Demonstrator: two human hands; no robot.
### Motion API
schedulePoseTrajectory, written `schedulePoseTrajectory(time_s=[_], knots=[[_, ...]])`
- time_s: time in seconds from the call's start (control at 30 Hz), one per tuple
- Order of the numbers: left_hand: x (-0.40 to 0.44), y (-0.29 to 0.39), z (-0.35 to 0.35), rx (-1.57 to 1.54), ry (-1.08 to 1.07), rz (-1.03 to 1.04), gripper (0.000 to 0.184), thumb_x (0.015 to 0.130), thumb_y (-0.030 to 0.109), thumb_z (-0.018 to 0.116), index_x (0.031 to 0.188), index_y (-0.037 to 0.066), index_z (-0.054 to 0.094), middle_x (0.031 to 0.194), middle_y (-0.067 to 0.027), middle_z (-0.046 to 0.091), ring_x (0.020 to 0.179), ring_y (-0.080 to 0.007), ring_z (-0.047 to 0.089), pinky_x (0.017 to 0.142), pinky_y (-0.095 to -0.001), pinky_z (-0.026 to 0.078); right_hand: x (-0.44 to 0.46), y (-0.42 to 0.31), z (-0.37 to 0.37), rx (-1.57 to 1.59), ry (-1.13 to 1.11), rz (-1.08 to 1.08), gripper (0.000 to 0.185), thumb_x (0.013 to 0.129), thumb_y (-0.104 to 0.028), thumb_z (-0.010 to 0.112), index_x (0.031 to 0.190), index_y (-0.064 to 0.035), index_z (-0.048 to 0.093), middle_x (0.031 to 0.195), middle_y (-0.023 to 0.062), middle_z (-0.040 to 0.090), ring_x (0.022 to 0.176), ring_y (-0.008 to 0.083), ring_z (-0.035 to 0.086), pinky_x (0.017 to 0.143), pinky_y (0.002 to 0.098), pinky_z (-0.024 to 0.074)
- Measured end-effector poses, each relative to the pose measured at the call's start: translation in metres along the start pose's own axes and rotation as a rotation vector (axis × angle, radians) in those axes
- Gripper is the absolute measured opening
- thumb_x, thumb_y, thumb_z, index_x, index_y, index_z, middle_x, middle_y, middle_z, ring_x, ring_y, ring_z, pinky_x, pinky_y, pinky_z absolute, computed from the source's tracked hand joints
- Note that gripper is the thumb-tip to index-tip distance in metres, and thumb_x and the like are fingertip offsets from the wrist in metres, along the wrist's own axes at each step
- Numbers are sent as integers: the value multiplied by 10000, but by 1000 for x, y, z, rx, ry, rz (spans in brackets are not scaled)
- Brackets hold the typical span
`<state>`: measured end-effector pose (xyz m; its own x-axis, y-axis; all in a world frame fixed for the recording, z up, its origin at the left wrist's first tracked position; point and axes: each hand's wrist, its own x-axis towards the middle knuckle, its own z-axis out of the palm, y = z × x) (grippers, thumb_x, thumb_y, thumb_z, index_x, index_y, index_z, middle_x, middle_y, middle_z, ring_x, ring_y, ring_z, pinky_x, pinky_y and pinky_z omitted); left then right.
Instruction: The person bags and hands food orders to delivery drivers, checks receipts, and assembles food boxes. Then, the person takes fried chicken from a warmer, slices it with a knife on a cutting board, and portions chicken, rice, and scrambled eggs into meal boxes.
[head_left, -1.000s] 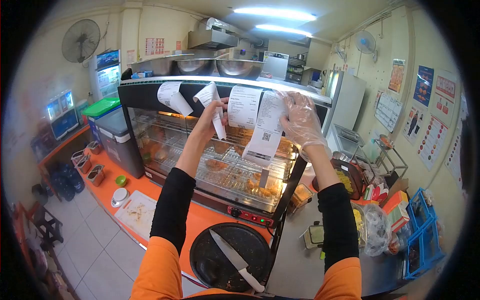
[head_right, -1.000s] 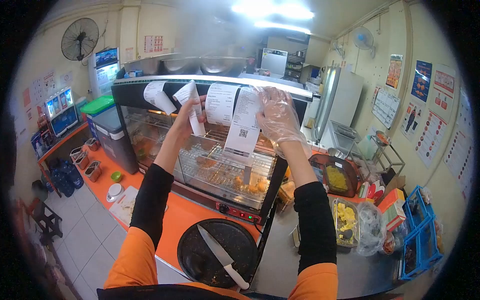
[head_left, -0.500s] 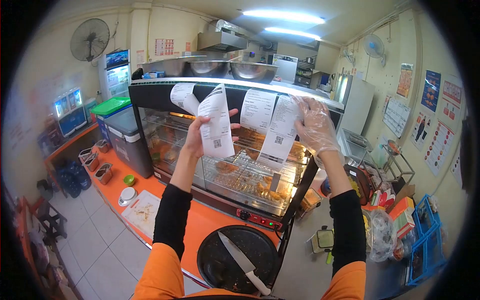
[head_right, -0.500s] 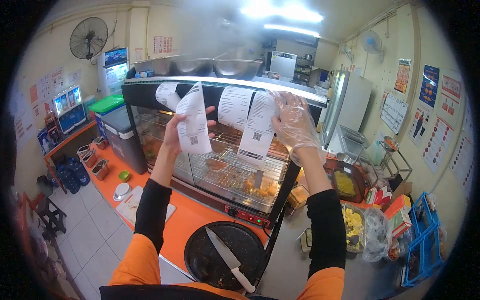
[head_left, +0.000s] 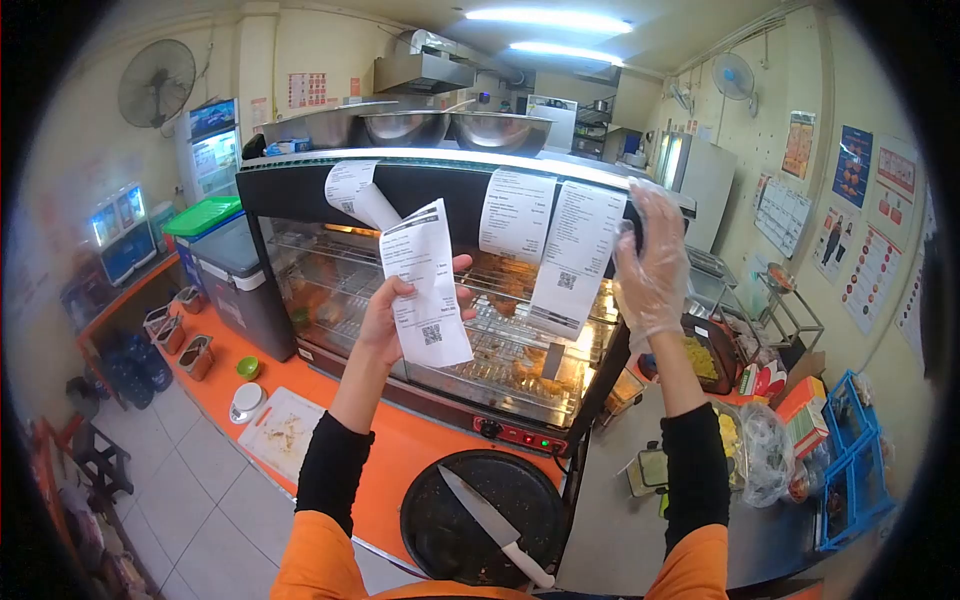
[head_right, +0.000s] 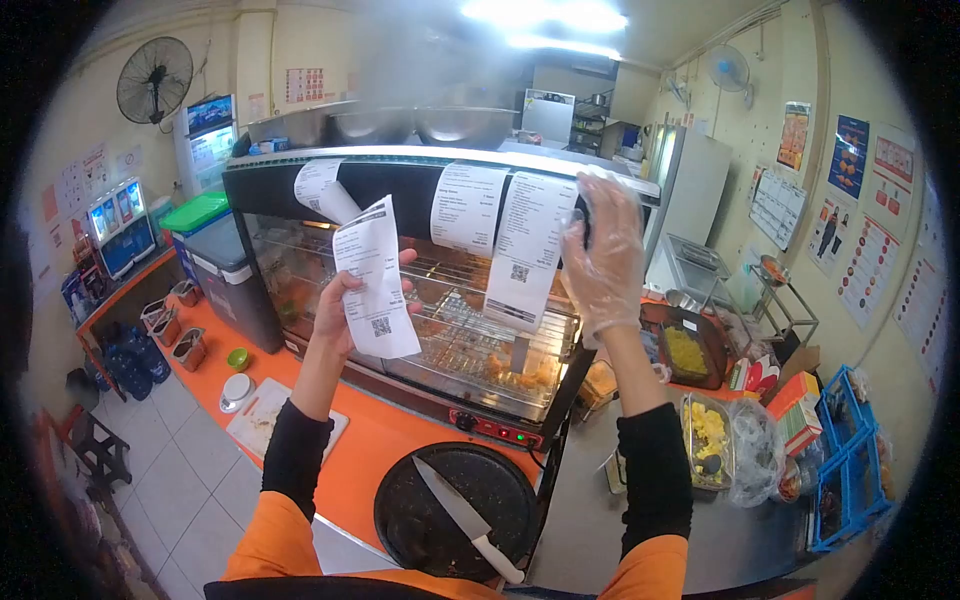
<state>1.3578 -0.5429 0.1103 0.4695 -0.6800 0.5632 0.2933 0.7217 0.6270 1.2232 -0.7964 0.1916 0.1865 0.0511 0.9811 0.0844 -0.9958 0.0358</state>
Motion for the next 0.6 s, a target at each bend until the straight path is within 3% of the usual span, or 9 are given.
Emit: schedulePoseTrajectory(time_s=[0.17,0.23,0.27,0.33,0.4,0.43,0.5,0.6], knots=[[-5,-6,0,-159,-47,-71,702,695,160,476,1332,7,222,1290,-224,380,929,-299,559,848,-553,456,-29,-33,-1,55,163,129,303,809,-111,499,1108,-71,525,1090,104,525,1090,263,467,946,358,360],[-8,-12,1,-188,-65,-66,685,715,179,473,1330,7,225,1286,-230,381,920,-305,558,855,-561,444,-45,-47,0,288,157,159,255,803,-120,509,1044,-55,560,1057,112,541,997,255,515,871,337,403],[-9,-14,1,-229,-89,-82,670,732,196,468,1330,13,228,1279,-234,386,915,-305,559,855,-563,442,-55,-50,-1,252,54,99,200,782,-128,543,945,-23,593,937,102,588,831,238,566,760,313,439],[-10,-18,2,-255,-121,-99,625,815,298,450,1335,32,229,1259,-239,395,912,-315,559,847,-564,442,-53,-83,-18,409,-437,391,181,758,-136,579,868,2,620,755,79,605,670,199,573,653,302,453],[-11,-21,4,-263,-127,-124,624,835,339,437,1338,38,226,1261,-243,390,919,-324,557,841,-562,446,-49,-113,-22,577,-784,598,129,790,-90,580,844,12,639,650,52,577,609,100,503,552,259,416],[-11,-23,5,-267,-136,-155,626,855,380,425,1342,43,223,1263,-247,384,926,-333,554,836,-560,451,-59,-119,-15,575,-786,599,129,790,-90,580,844,12,639,650,52,577,609,100,503,552,259,416],[-12,-29,5,-312,-140,-176,636,873,426,397,1348,45,214,1276,-260,366,927,-351,550,825,-551,462,-81,-124,2,876,-892,764,205,808,-148,600,867,43,642,650,38,584,586,70,476,537,233,391],[-16,-27,8,-301,-215,-183,640,877,427,384,1351,36,206,1297,-265,345,973,-377,536,847,-547,452,-82,-129,2,759,-1057,852,224,818,-150,605,880,63,631,710,30,595,627,58,478,560,218,389]])
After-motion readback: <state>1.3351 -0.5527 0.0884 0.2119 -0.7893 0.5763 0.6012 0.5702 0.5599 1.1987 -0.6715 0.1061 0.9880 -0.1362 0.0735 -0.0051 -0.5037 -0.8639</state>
